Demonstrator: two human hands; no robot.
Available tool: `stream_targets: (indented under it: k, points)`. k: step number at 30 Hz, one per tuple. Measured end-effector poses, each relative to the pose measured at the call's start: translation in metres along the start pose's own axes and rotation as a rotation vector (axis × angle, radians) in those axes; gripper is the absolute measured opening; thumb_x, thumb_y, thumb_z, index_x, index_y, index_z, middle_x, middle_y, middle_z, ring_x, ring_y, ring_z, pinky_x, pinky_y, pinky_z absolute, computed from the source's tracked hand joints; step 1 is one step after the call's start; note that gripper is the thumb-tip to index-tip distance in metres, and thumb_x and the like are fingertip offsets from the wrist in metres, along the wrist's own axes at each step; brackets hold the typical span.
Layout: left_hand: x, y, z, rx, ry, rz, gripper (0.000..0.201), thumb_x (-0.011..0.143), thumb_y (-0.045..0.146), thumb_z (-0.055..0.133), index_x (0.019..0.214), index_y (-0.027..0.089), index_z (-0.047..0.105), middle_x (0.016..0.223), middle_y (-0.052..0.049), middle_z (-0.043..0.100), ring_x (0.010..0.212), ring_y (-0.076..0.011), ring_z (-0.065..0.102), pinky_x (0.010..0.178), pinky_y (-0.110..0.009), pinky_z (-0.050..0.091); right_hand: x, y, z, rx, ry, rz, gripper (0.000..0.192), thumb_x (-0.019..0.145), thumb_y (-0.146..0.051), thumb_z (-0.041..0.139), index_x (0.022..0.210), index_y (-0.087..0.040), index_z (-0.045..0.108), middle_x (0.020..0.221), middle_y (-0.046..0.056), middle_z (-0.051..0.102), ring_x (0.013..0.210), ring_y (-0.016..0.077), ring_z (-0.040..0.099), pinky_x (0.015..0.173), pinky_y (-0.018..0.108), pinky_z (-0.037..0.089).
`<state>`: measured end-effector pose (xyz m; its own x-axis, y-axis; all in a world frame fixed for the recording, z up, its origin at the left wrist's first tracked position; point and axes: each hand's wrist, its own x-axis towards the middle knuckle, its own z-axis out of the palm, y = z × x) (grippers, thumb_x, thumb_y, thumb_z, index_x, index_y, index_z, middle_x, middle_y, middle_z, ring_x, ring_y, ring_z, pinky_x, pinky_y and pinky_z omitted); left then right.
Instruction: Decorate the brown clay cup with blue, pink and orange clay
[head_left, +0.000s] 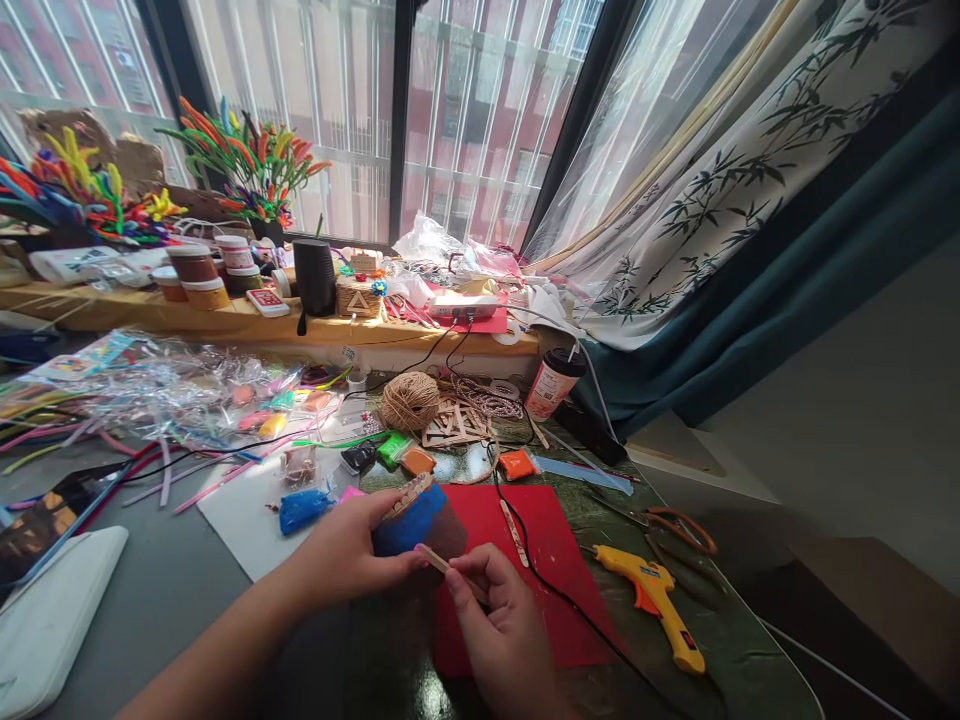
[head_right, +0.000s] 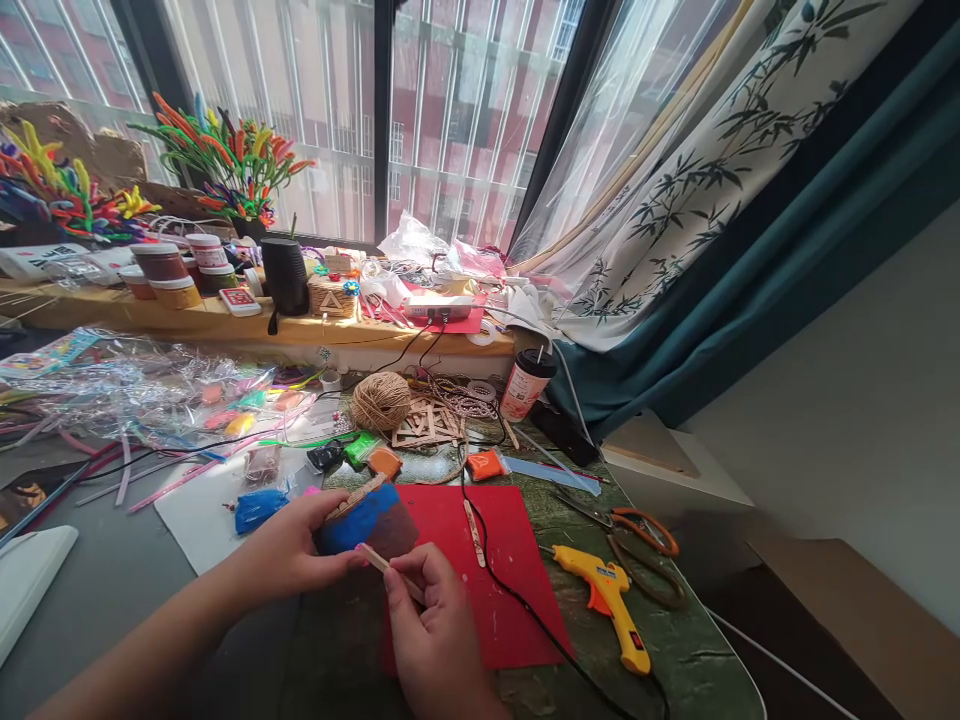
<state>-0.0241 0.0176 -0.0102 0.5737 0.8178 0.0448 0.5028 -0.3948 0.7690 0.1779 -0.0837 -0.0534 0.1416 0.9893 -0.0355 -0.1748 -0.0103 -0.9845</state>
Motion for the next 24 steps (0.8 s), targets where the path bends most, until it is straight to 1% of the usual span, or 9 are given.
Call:
stream_targets:
  k: [6, 8, 10, 12, 13, 16, 17, 21, 24]
  points:
    - [-0.002, 0.0, -0.003, -0.04, -0.032, -0.019, 0.041, 0.089, 0.057, 0.078, 0.115, 0.026, 0.075, 0.103, -0.003, 0.08, 0.09, -0.0265, 0.071, 0.077, -0.033, 0.053, 0.0, 0.009, 0.003, 0.05, 0.093, -0.011, 0.05, 0.083, -0.07, 0.085, 0.085, -0.024, 0.067, 0.077, 0.004, 0.076, 0.071, 0.0228, 0.07, 0.064, 0.03, 0.054]
    - [-0.002, 0.001, -0.004, -0.073, -0.05, -0.029, 0.043, 0.09, 0.058, 0.078, 0.119, 0.026, 0.074, 0.106, -0.003, 0.08, 0.094, -0.0268, 0.072, 0.081, -0.033, 0.053, -0.004, 0.01, 0.002, -0.014, 0.108, -0.037, 0.048, 0.088, -0.07, 0.08, 0.086, -0.023, 0.068, 0.077, 0.004, 0.075, 0.069, 0.0221, 0.069, 0.064, 0.03, 0.054]
    - [-0.001, 0.0, -0.005, -0.098, -0.066, -0.039, 0.042, 0.09, 0.055, 0.078, 0.122, 0.027, 0.074, 0.109, -0.003, 0.08, 0.097, -0.0272, 0.072, 0.083, -0.033, 0.053, -0.006, 0.009, -0.004, -0.152, 0.099, -0.126, 0.045, 0.095, -0.068, 0.072, 0.09, -0.023, 0.072, 0.078, 0.005, 0.074, 0.072, 0.0229, 0.069, 0.067, 0.031, 0.053]
    - [-0.001, 0.0, -0.005, -0.109, -0.074, -0.045, 0.039, 0.09, 0.048, 0.08, 0.123, 0.027, 0.074, 0.11, -0.002, 0.081, 0.098, -0.0272, 0.073, 0.082, -0.032, 0.053, -0.003, 0.002, -0.013, -0.271, 0.052, -0.203, 0.044, 0.099, -0.065, 0.067, 0.092, -0.022, 0.075, 0.079, 0.006, 0.073, 0.073, 0.0233, 0.067, 0.068, 0.032, 0.052]
    - [-0.001, 0.0, -0.005, -0.114, -0.077, -0.047, 0.038, 0.09, 0.045, 0.08, 0.123, 0.027, 0.075, 0.11, -0.002, 0.081, 0.097, -0.0272, 0.073, 0.082, -0.032, 0.053, 0.002, -0.004, -0.019, -0.294, 0.01, -0.194, 0.045, 0.099, -0.066, 0.067, 0.091, -0.022, 0.075, 0.078, 0.006, 0.072, 0.072, 0.0229, 0.066, 0.067, 0.032, 0.05]
    - [-0.003, 0.001, -0.006, -0.147, -0.107, -0.039, 0.045, 0.088, 0.041, 0.082, 0.13, 0.029, 0.074, 0.114, -0.002, 0.082, 0.1, -0.028, 0.075, 0.084, -0.032, 0.055, 0.025, -0.026, -0.035, -0.265, -0.183, 0.048, 0.049, 0.089, -0.07, 0.078, 0.085, -0.022, 0.07, 0.07, 0.0, 0.064, 0.062, 0.0181, 0.057, 0.058, 0.028, 0.043]
    - [-0.004, 0.001, -0.008, -0.157, -0.123, -0.026, 0.049, 0.088, 0.04, 0.082, 0.135, 0.029, 0.072, 0.118, -0.003, 0.082, 0.102, -0.0287, 0.075, 0.086, -0.033, 0.056, 0.033, -0.033, -0.039, -0.286, -0.214, 0.056, 0.05, 0.086, -0.07, 0.08, 0.084, -0.022, 0.07, 0.068, -0.001, 0.062, 0.061, 0.0172, 0.054, 0.058, 0.027, 0.041]
    - [-0.007, 0.004, -0.011, -0.15, -0.156, 0.064, 0.05, 0.089, 0.039, 0.079, 0.137, 0.027, 0.073, 0.124, -0.006, 0.082, 0.104, -0.0312, 0.076, 0.088, -0.035, 0.057, 0.051, -0.047, -0.045, -0.352, -0.264, 0.003, 0.044, 0.086, -0.063, 0.083, 0.083, -0.022, 0.069, 0.072, 0.001, 0.067, 0.068, 0.0199, 0.061, 0.066, 0.03, 0.047]
    - [-0.006, 0.004, -0.007, -0.13, -0.117, 0.062, 0.065, 0.078, 0.045, 0.091, 0.138, 0.027, 0.074, 0.123, -0.006, 0.083, 0.104, -0.0335, 0.076, 0.089, -0.037, 0.058, 0.053, -0.045, -0.041, -0.335, -0.248, -0.07, 0.037, 0.087, -0.056, 0.086, 0.085, -0.022, 0.072, 0.078, 0.003, 0.072, 0.074, 0.0213, 0.065, 0.071, 0.033, 0.051]
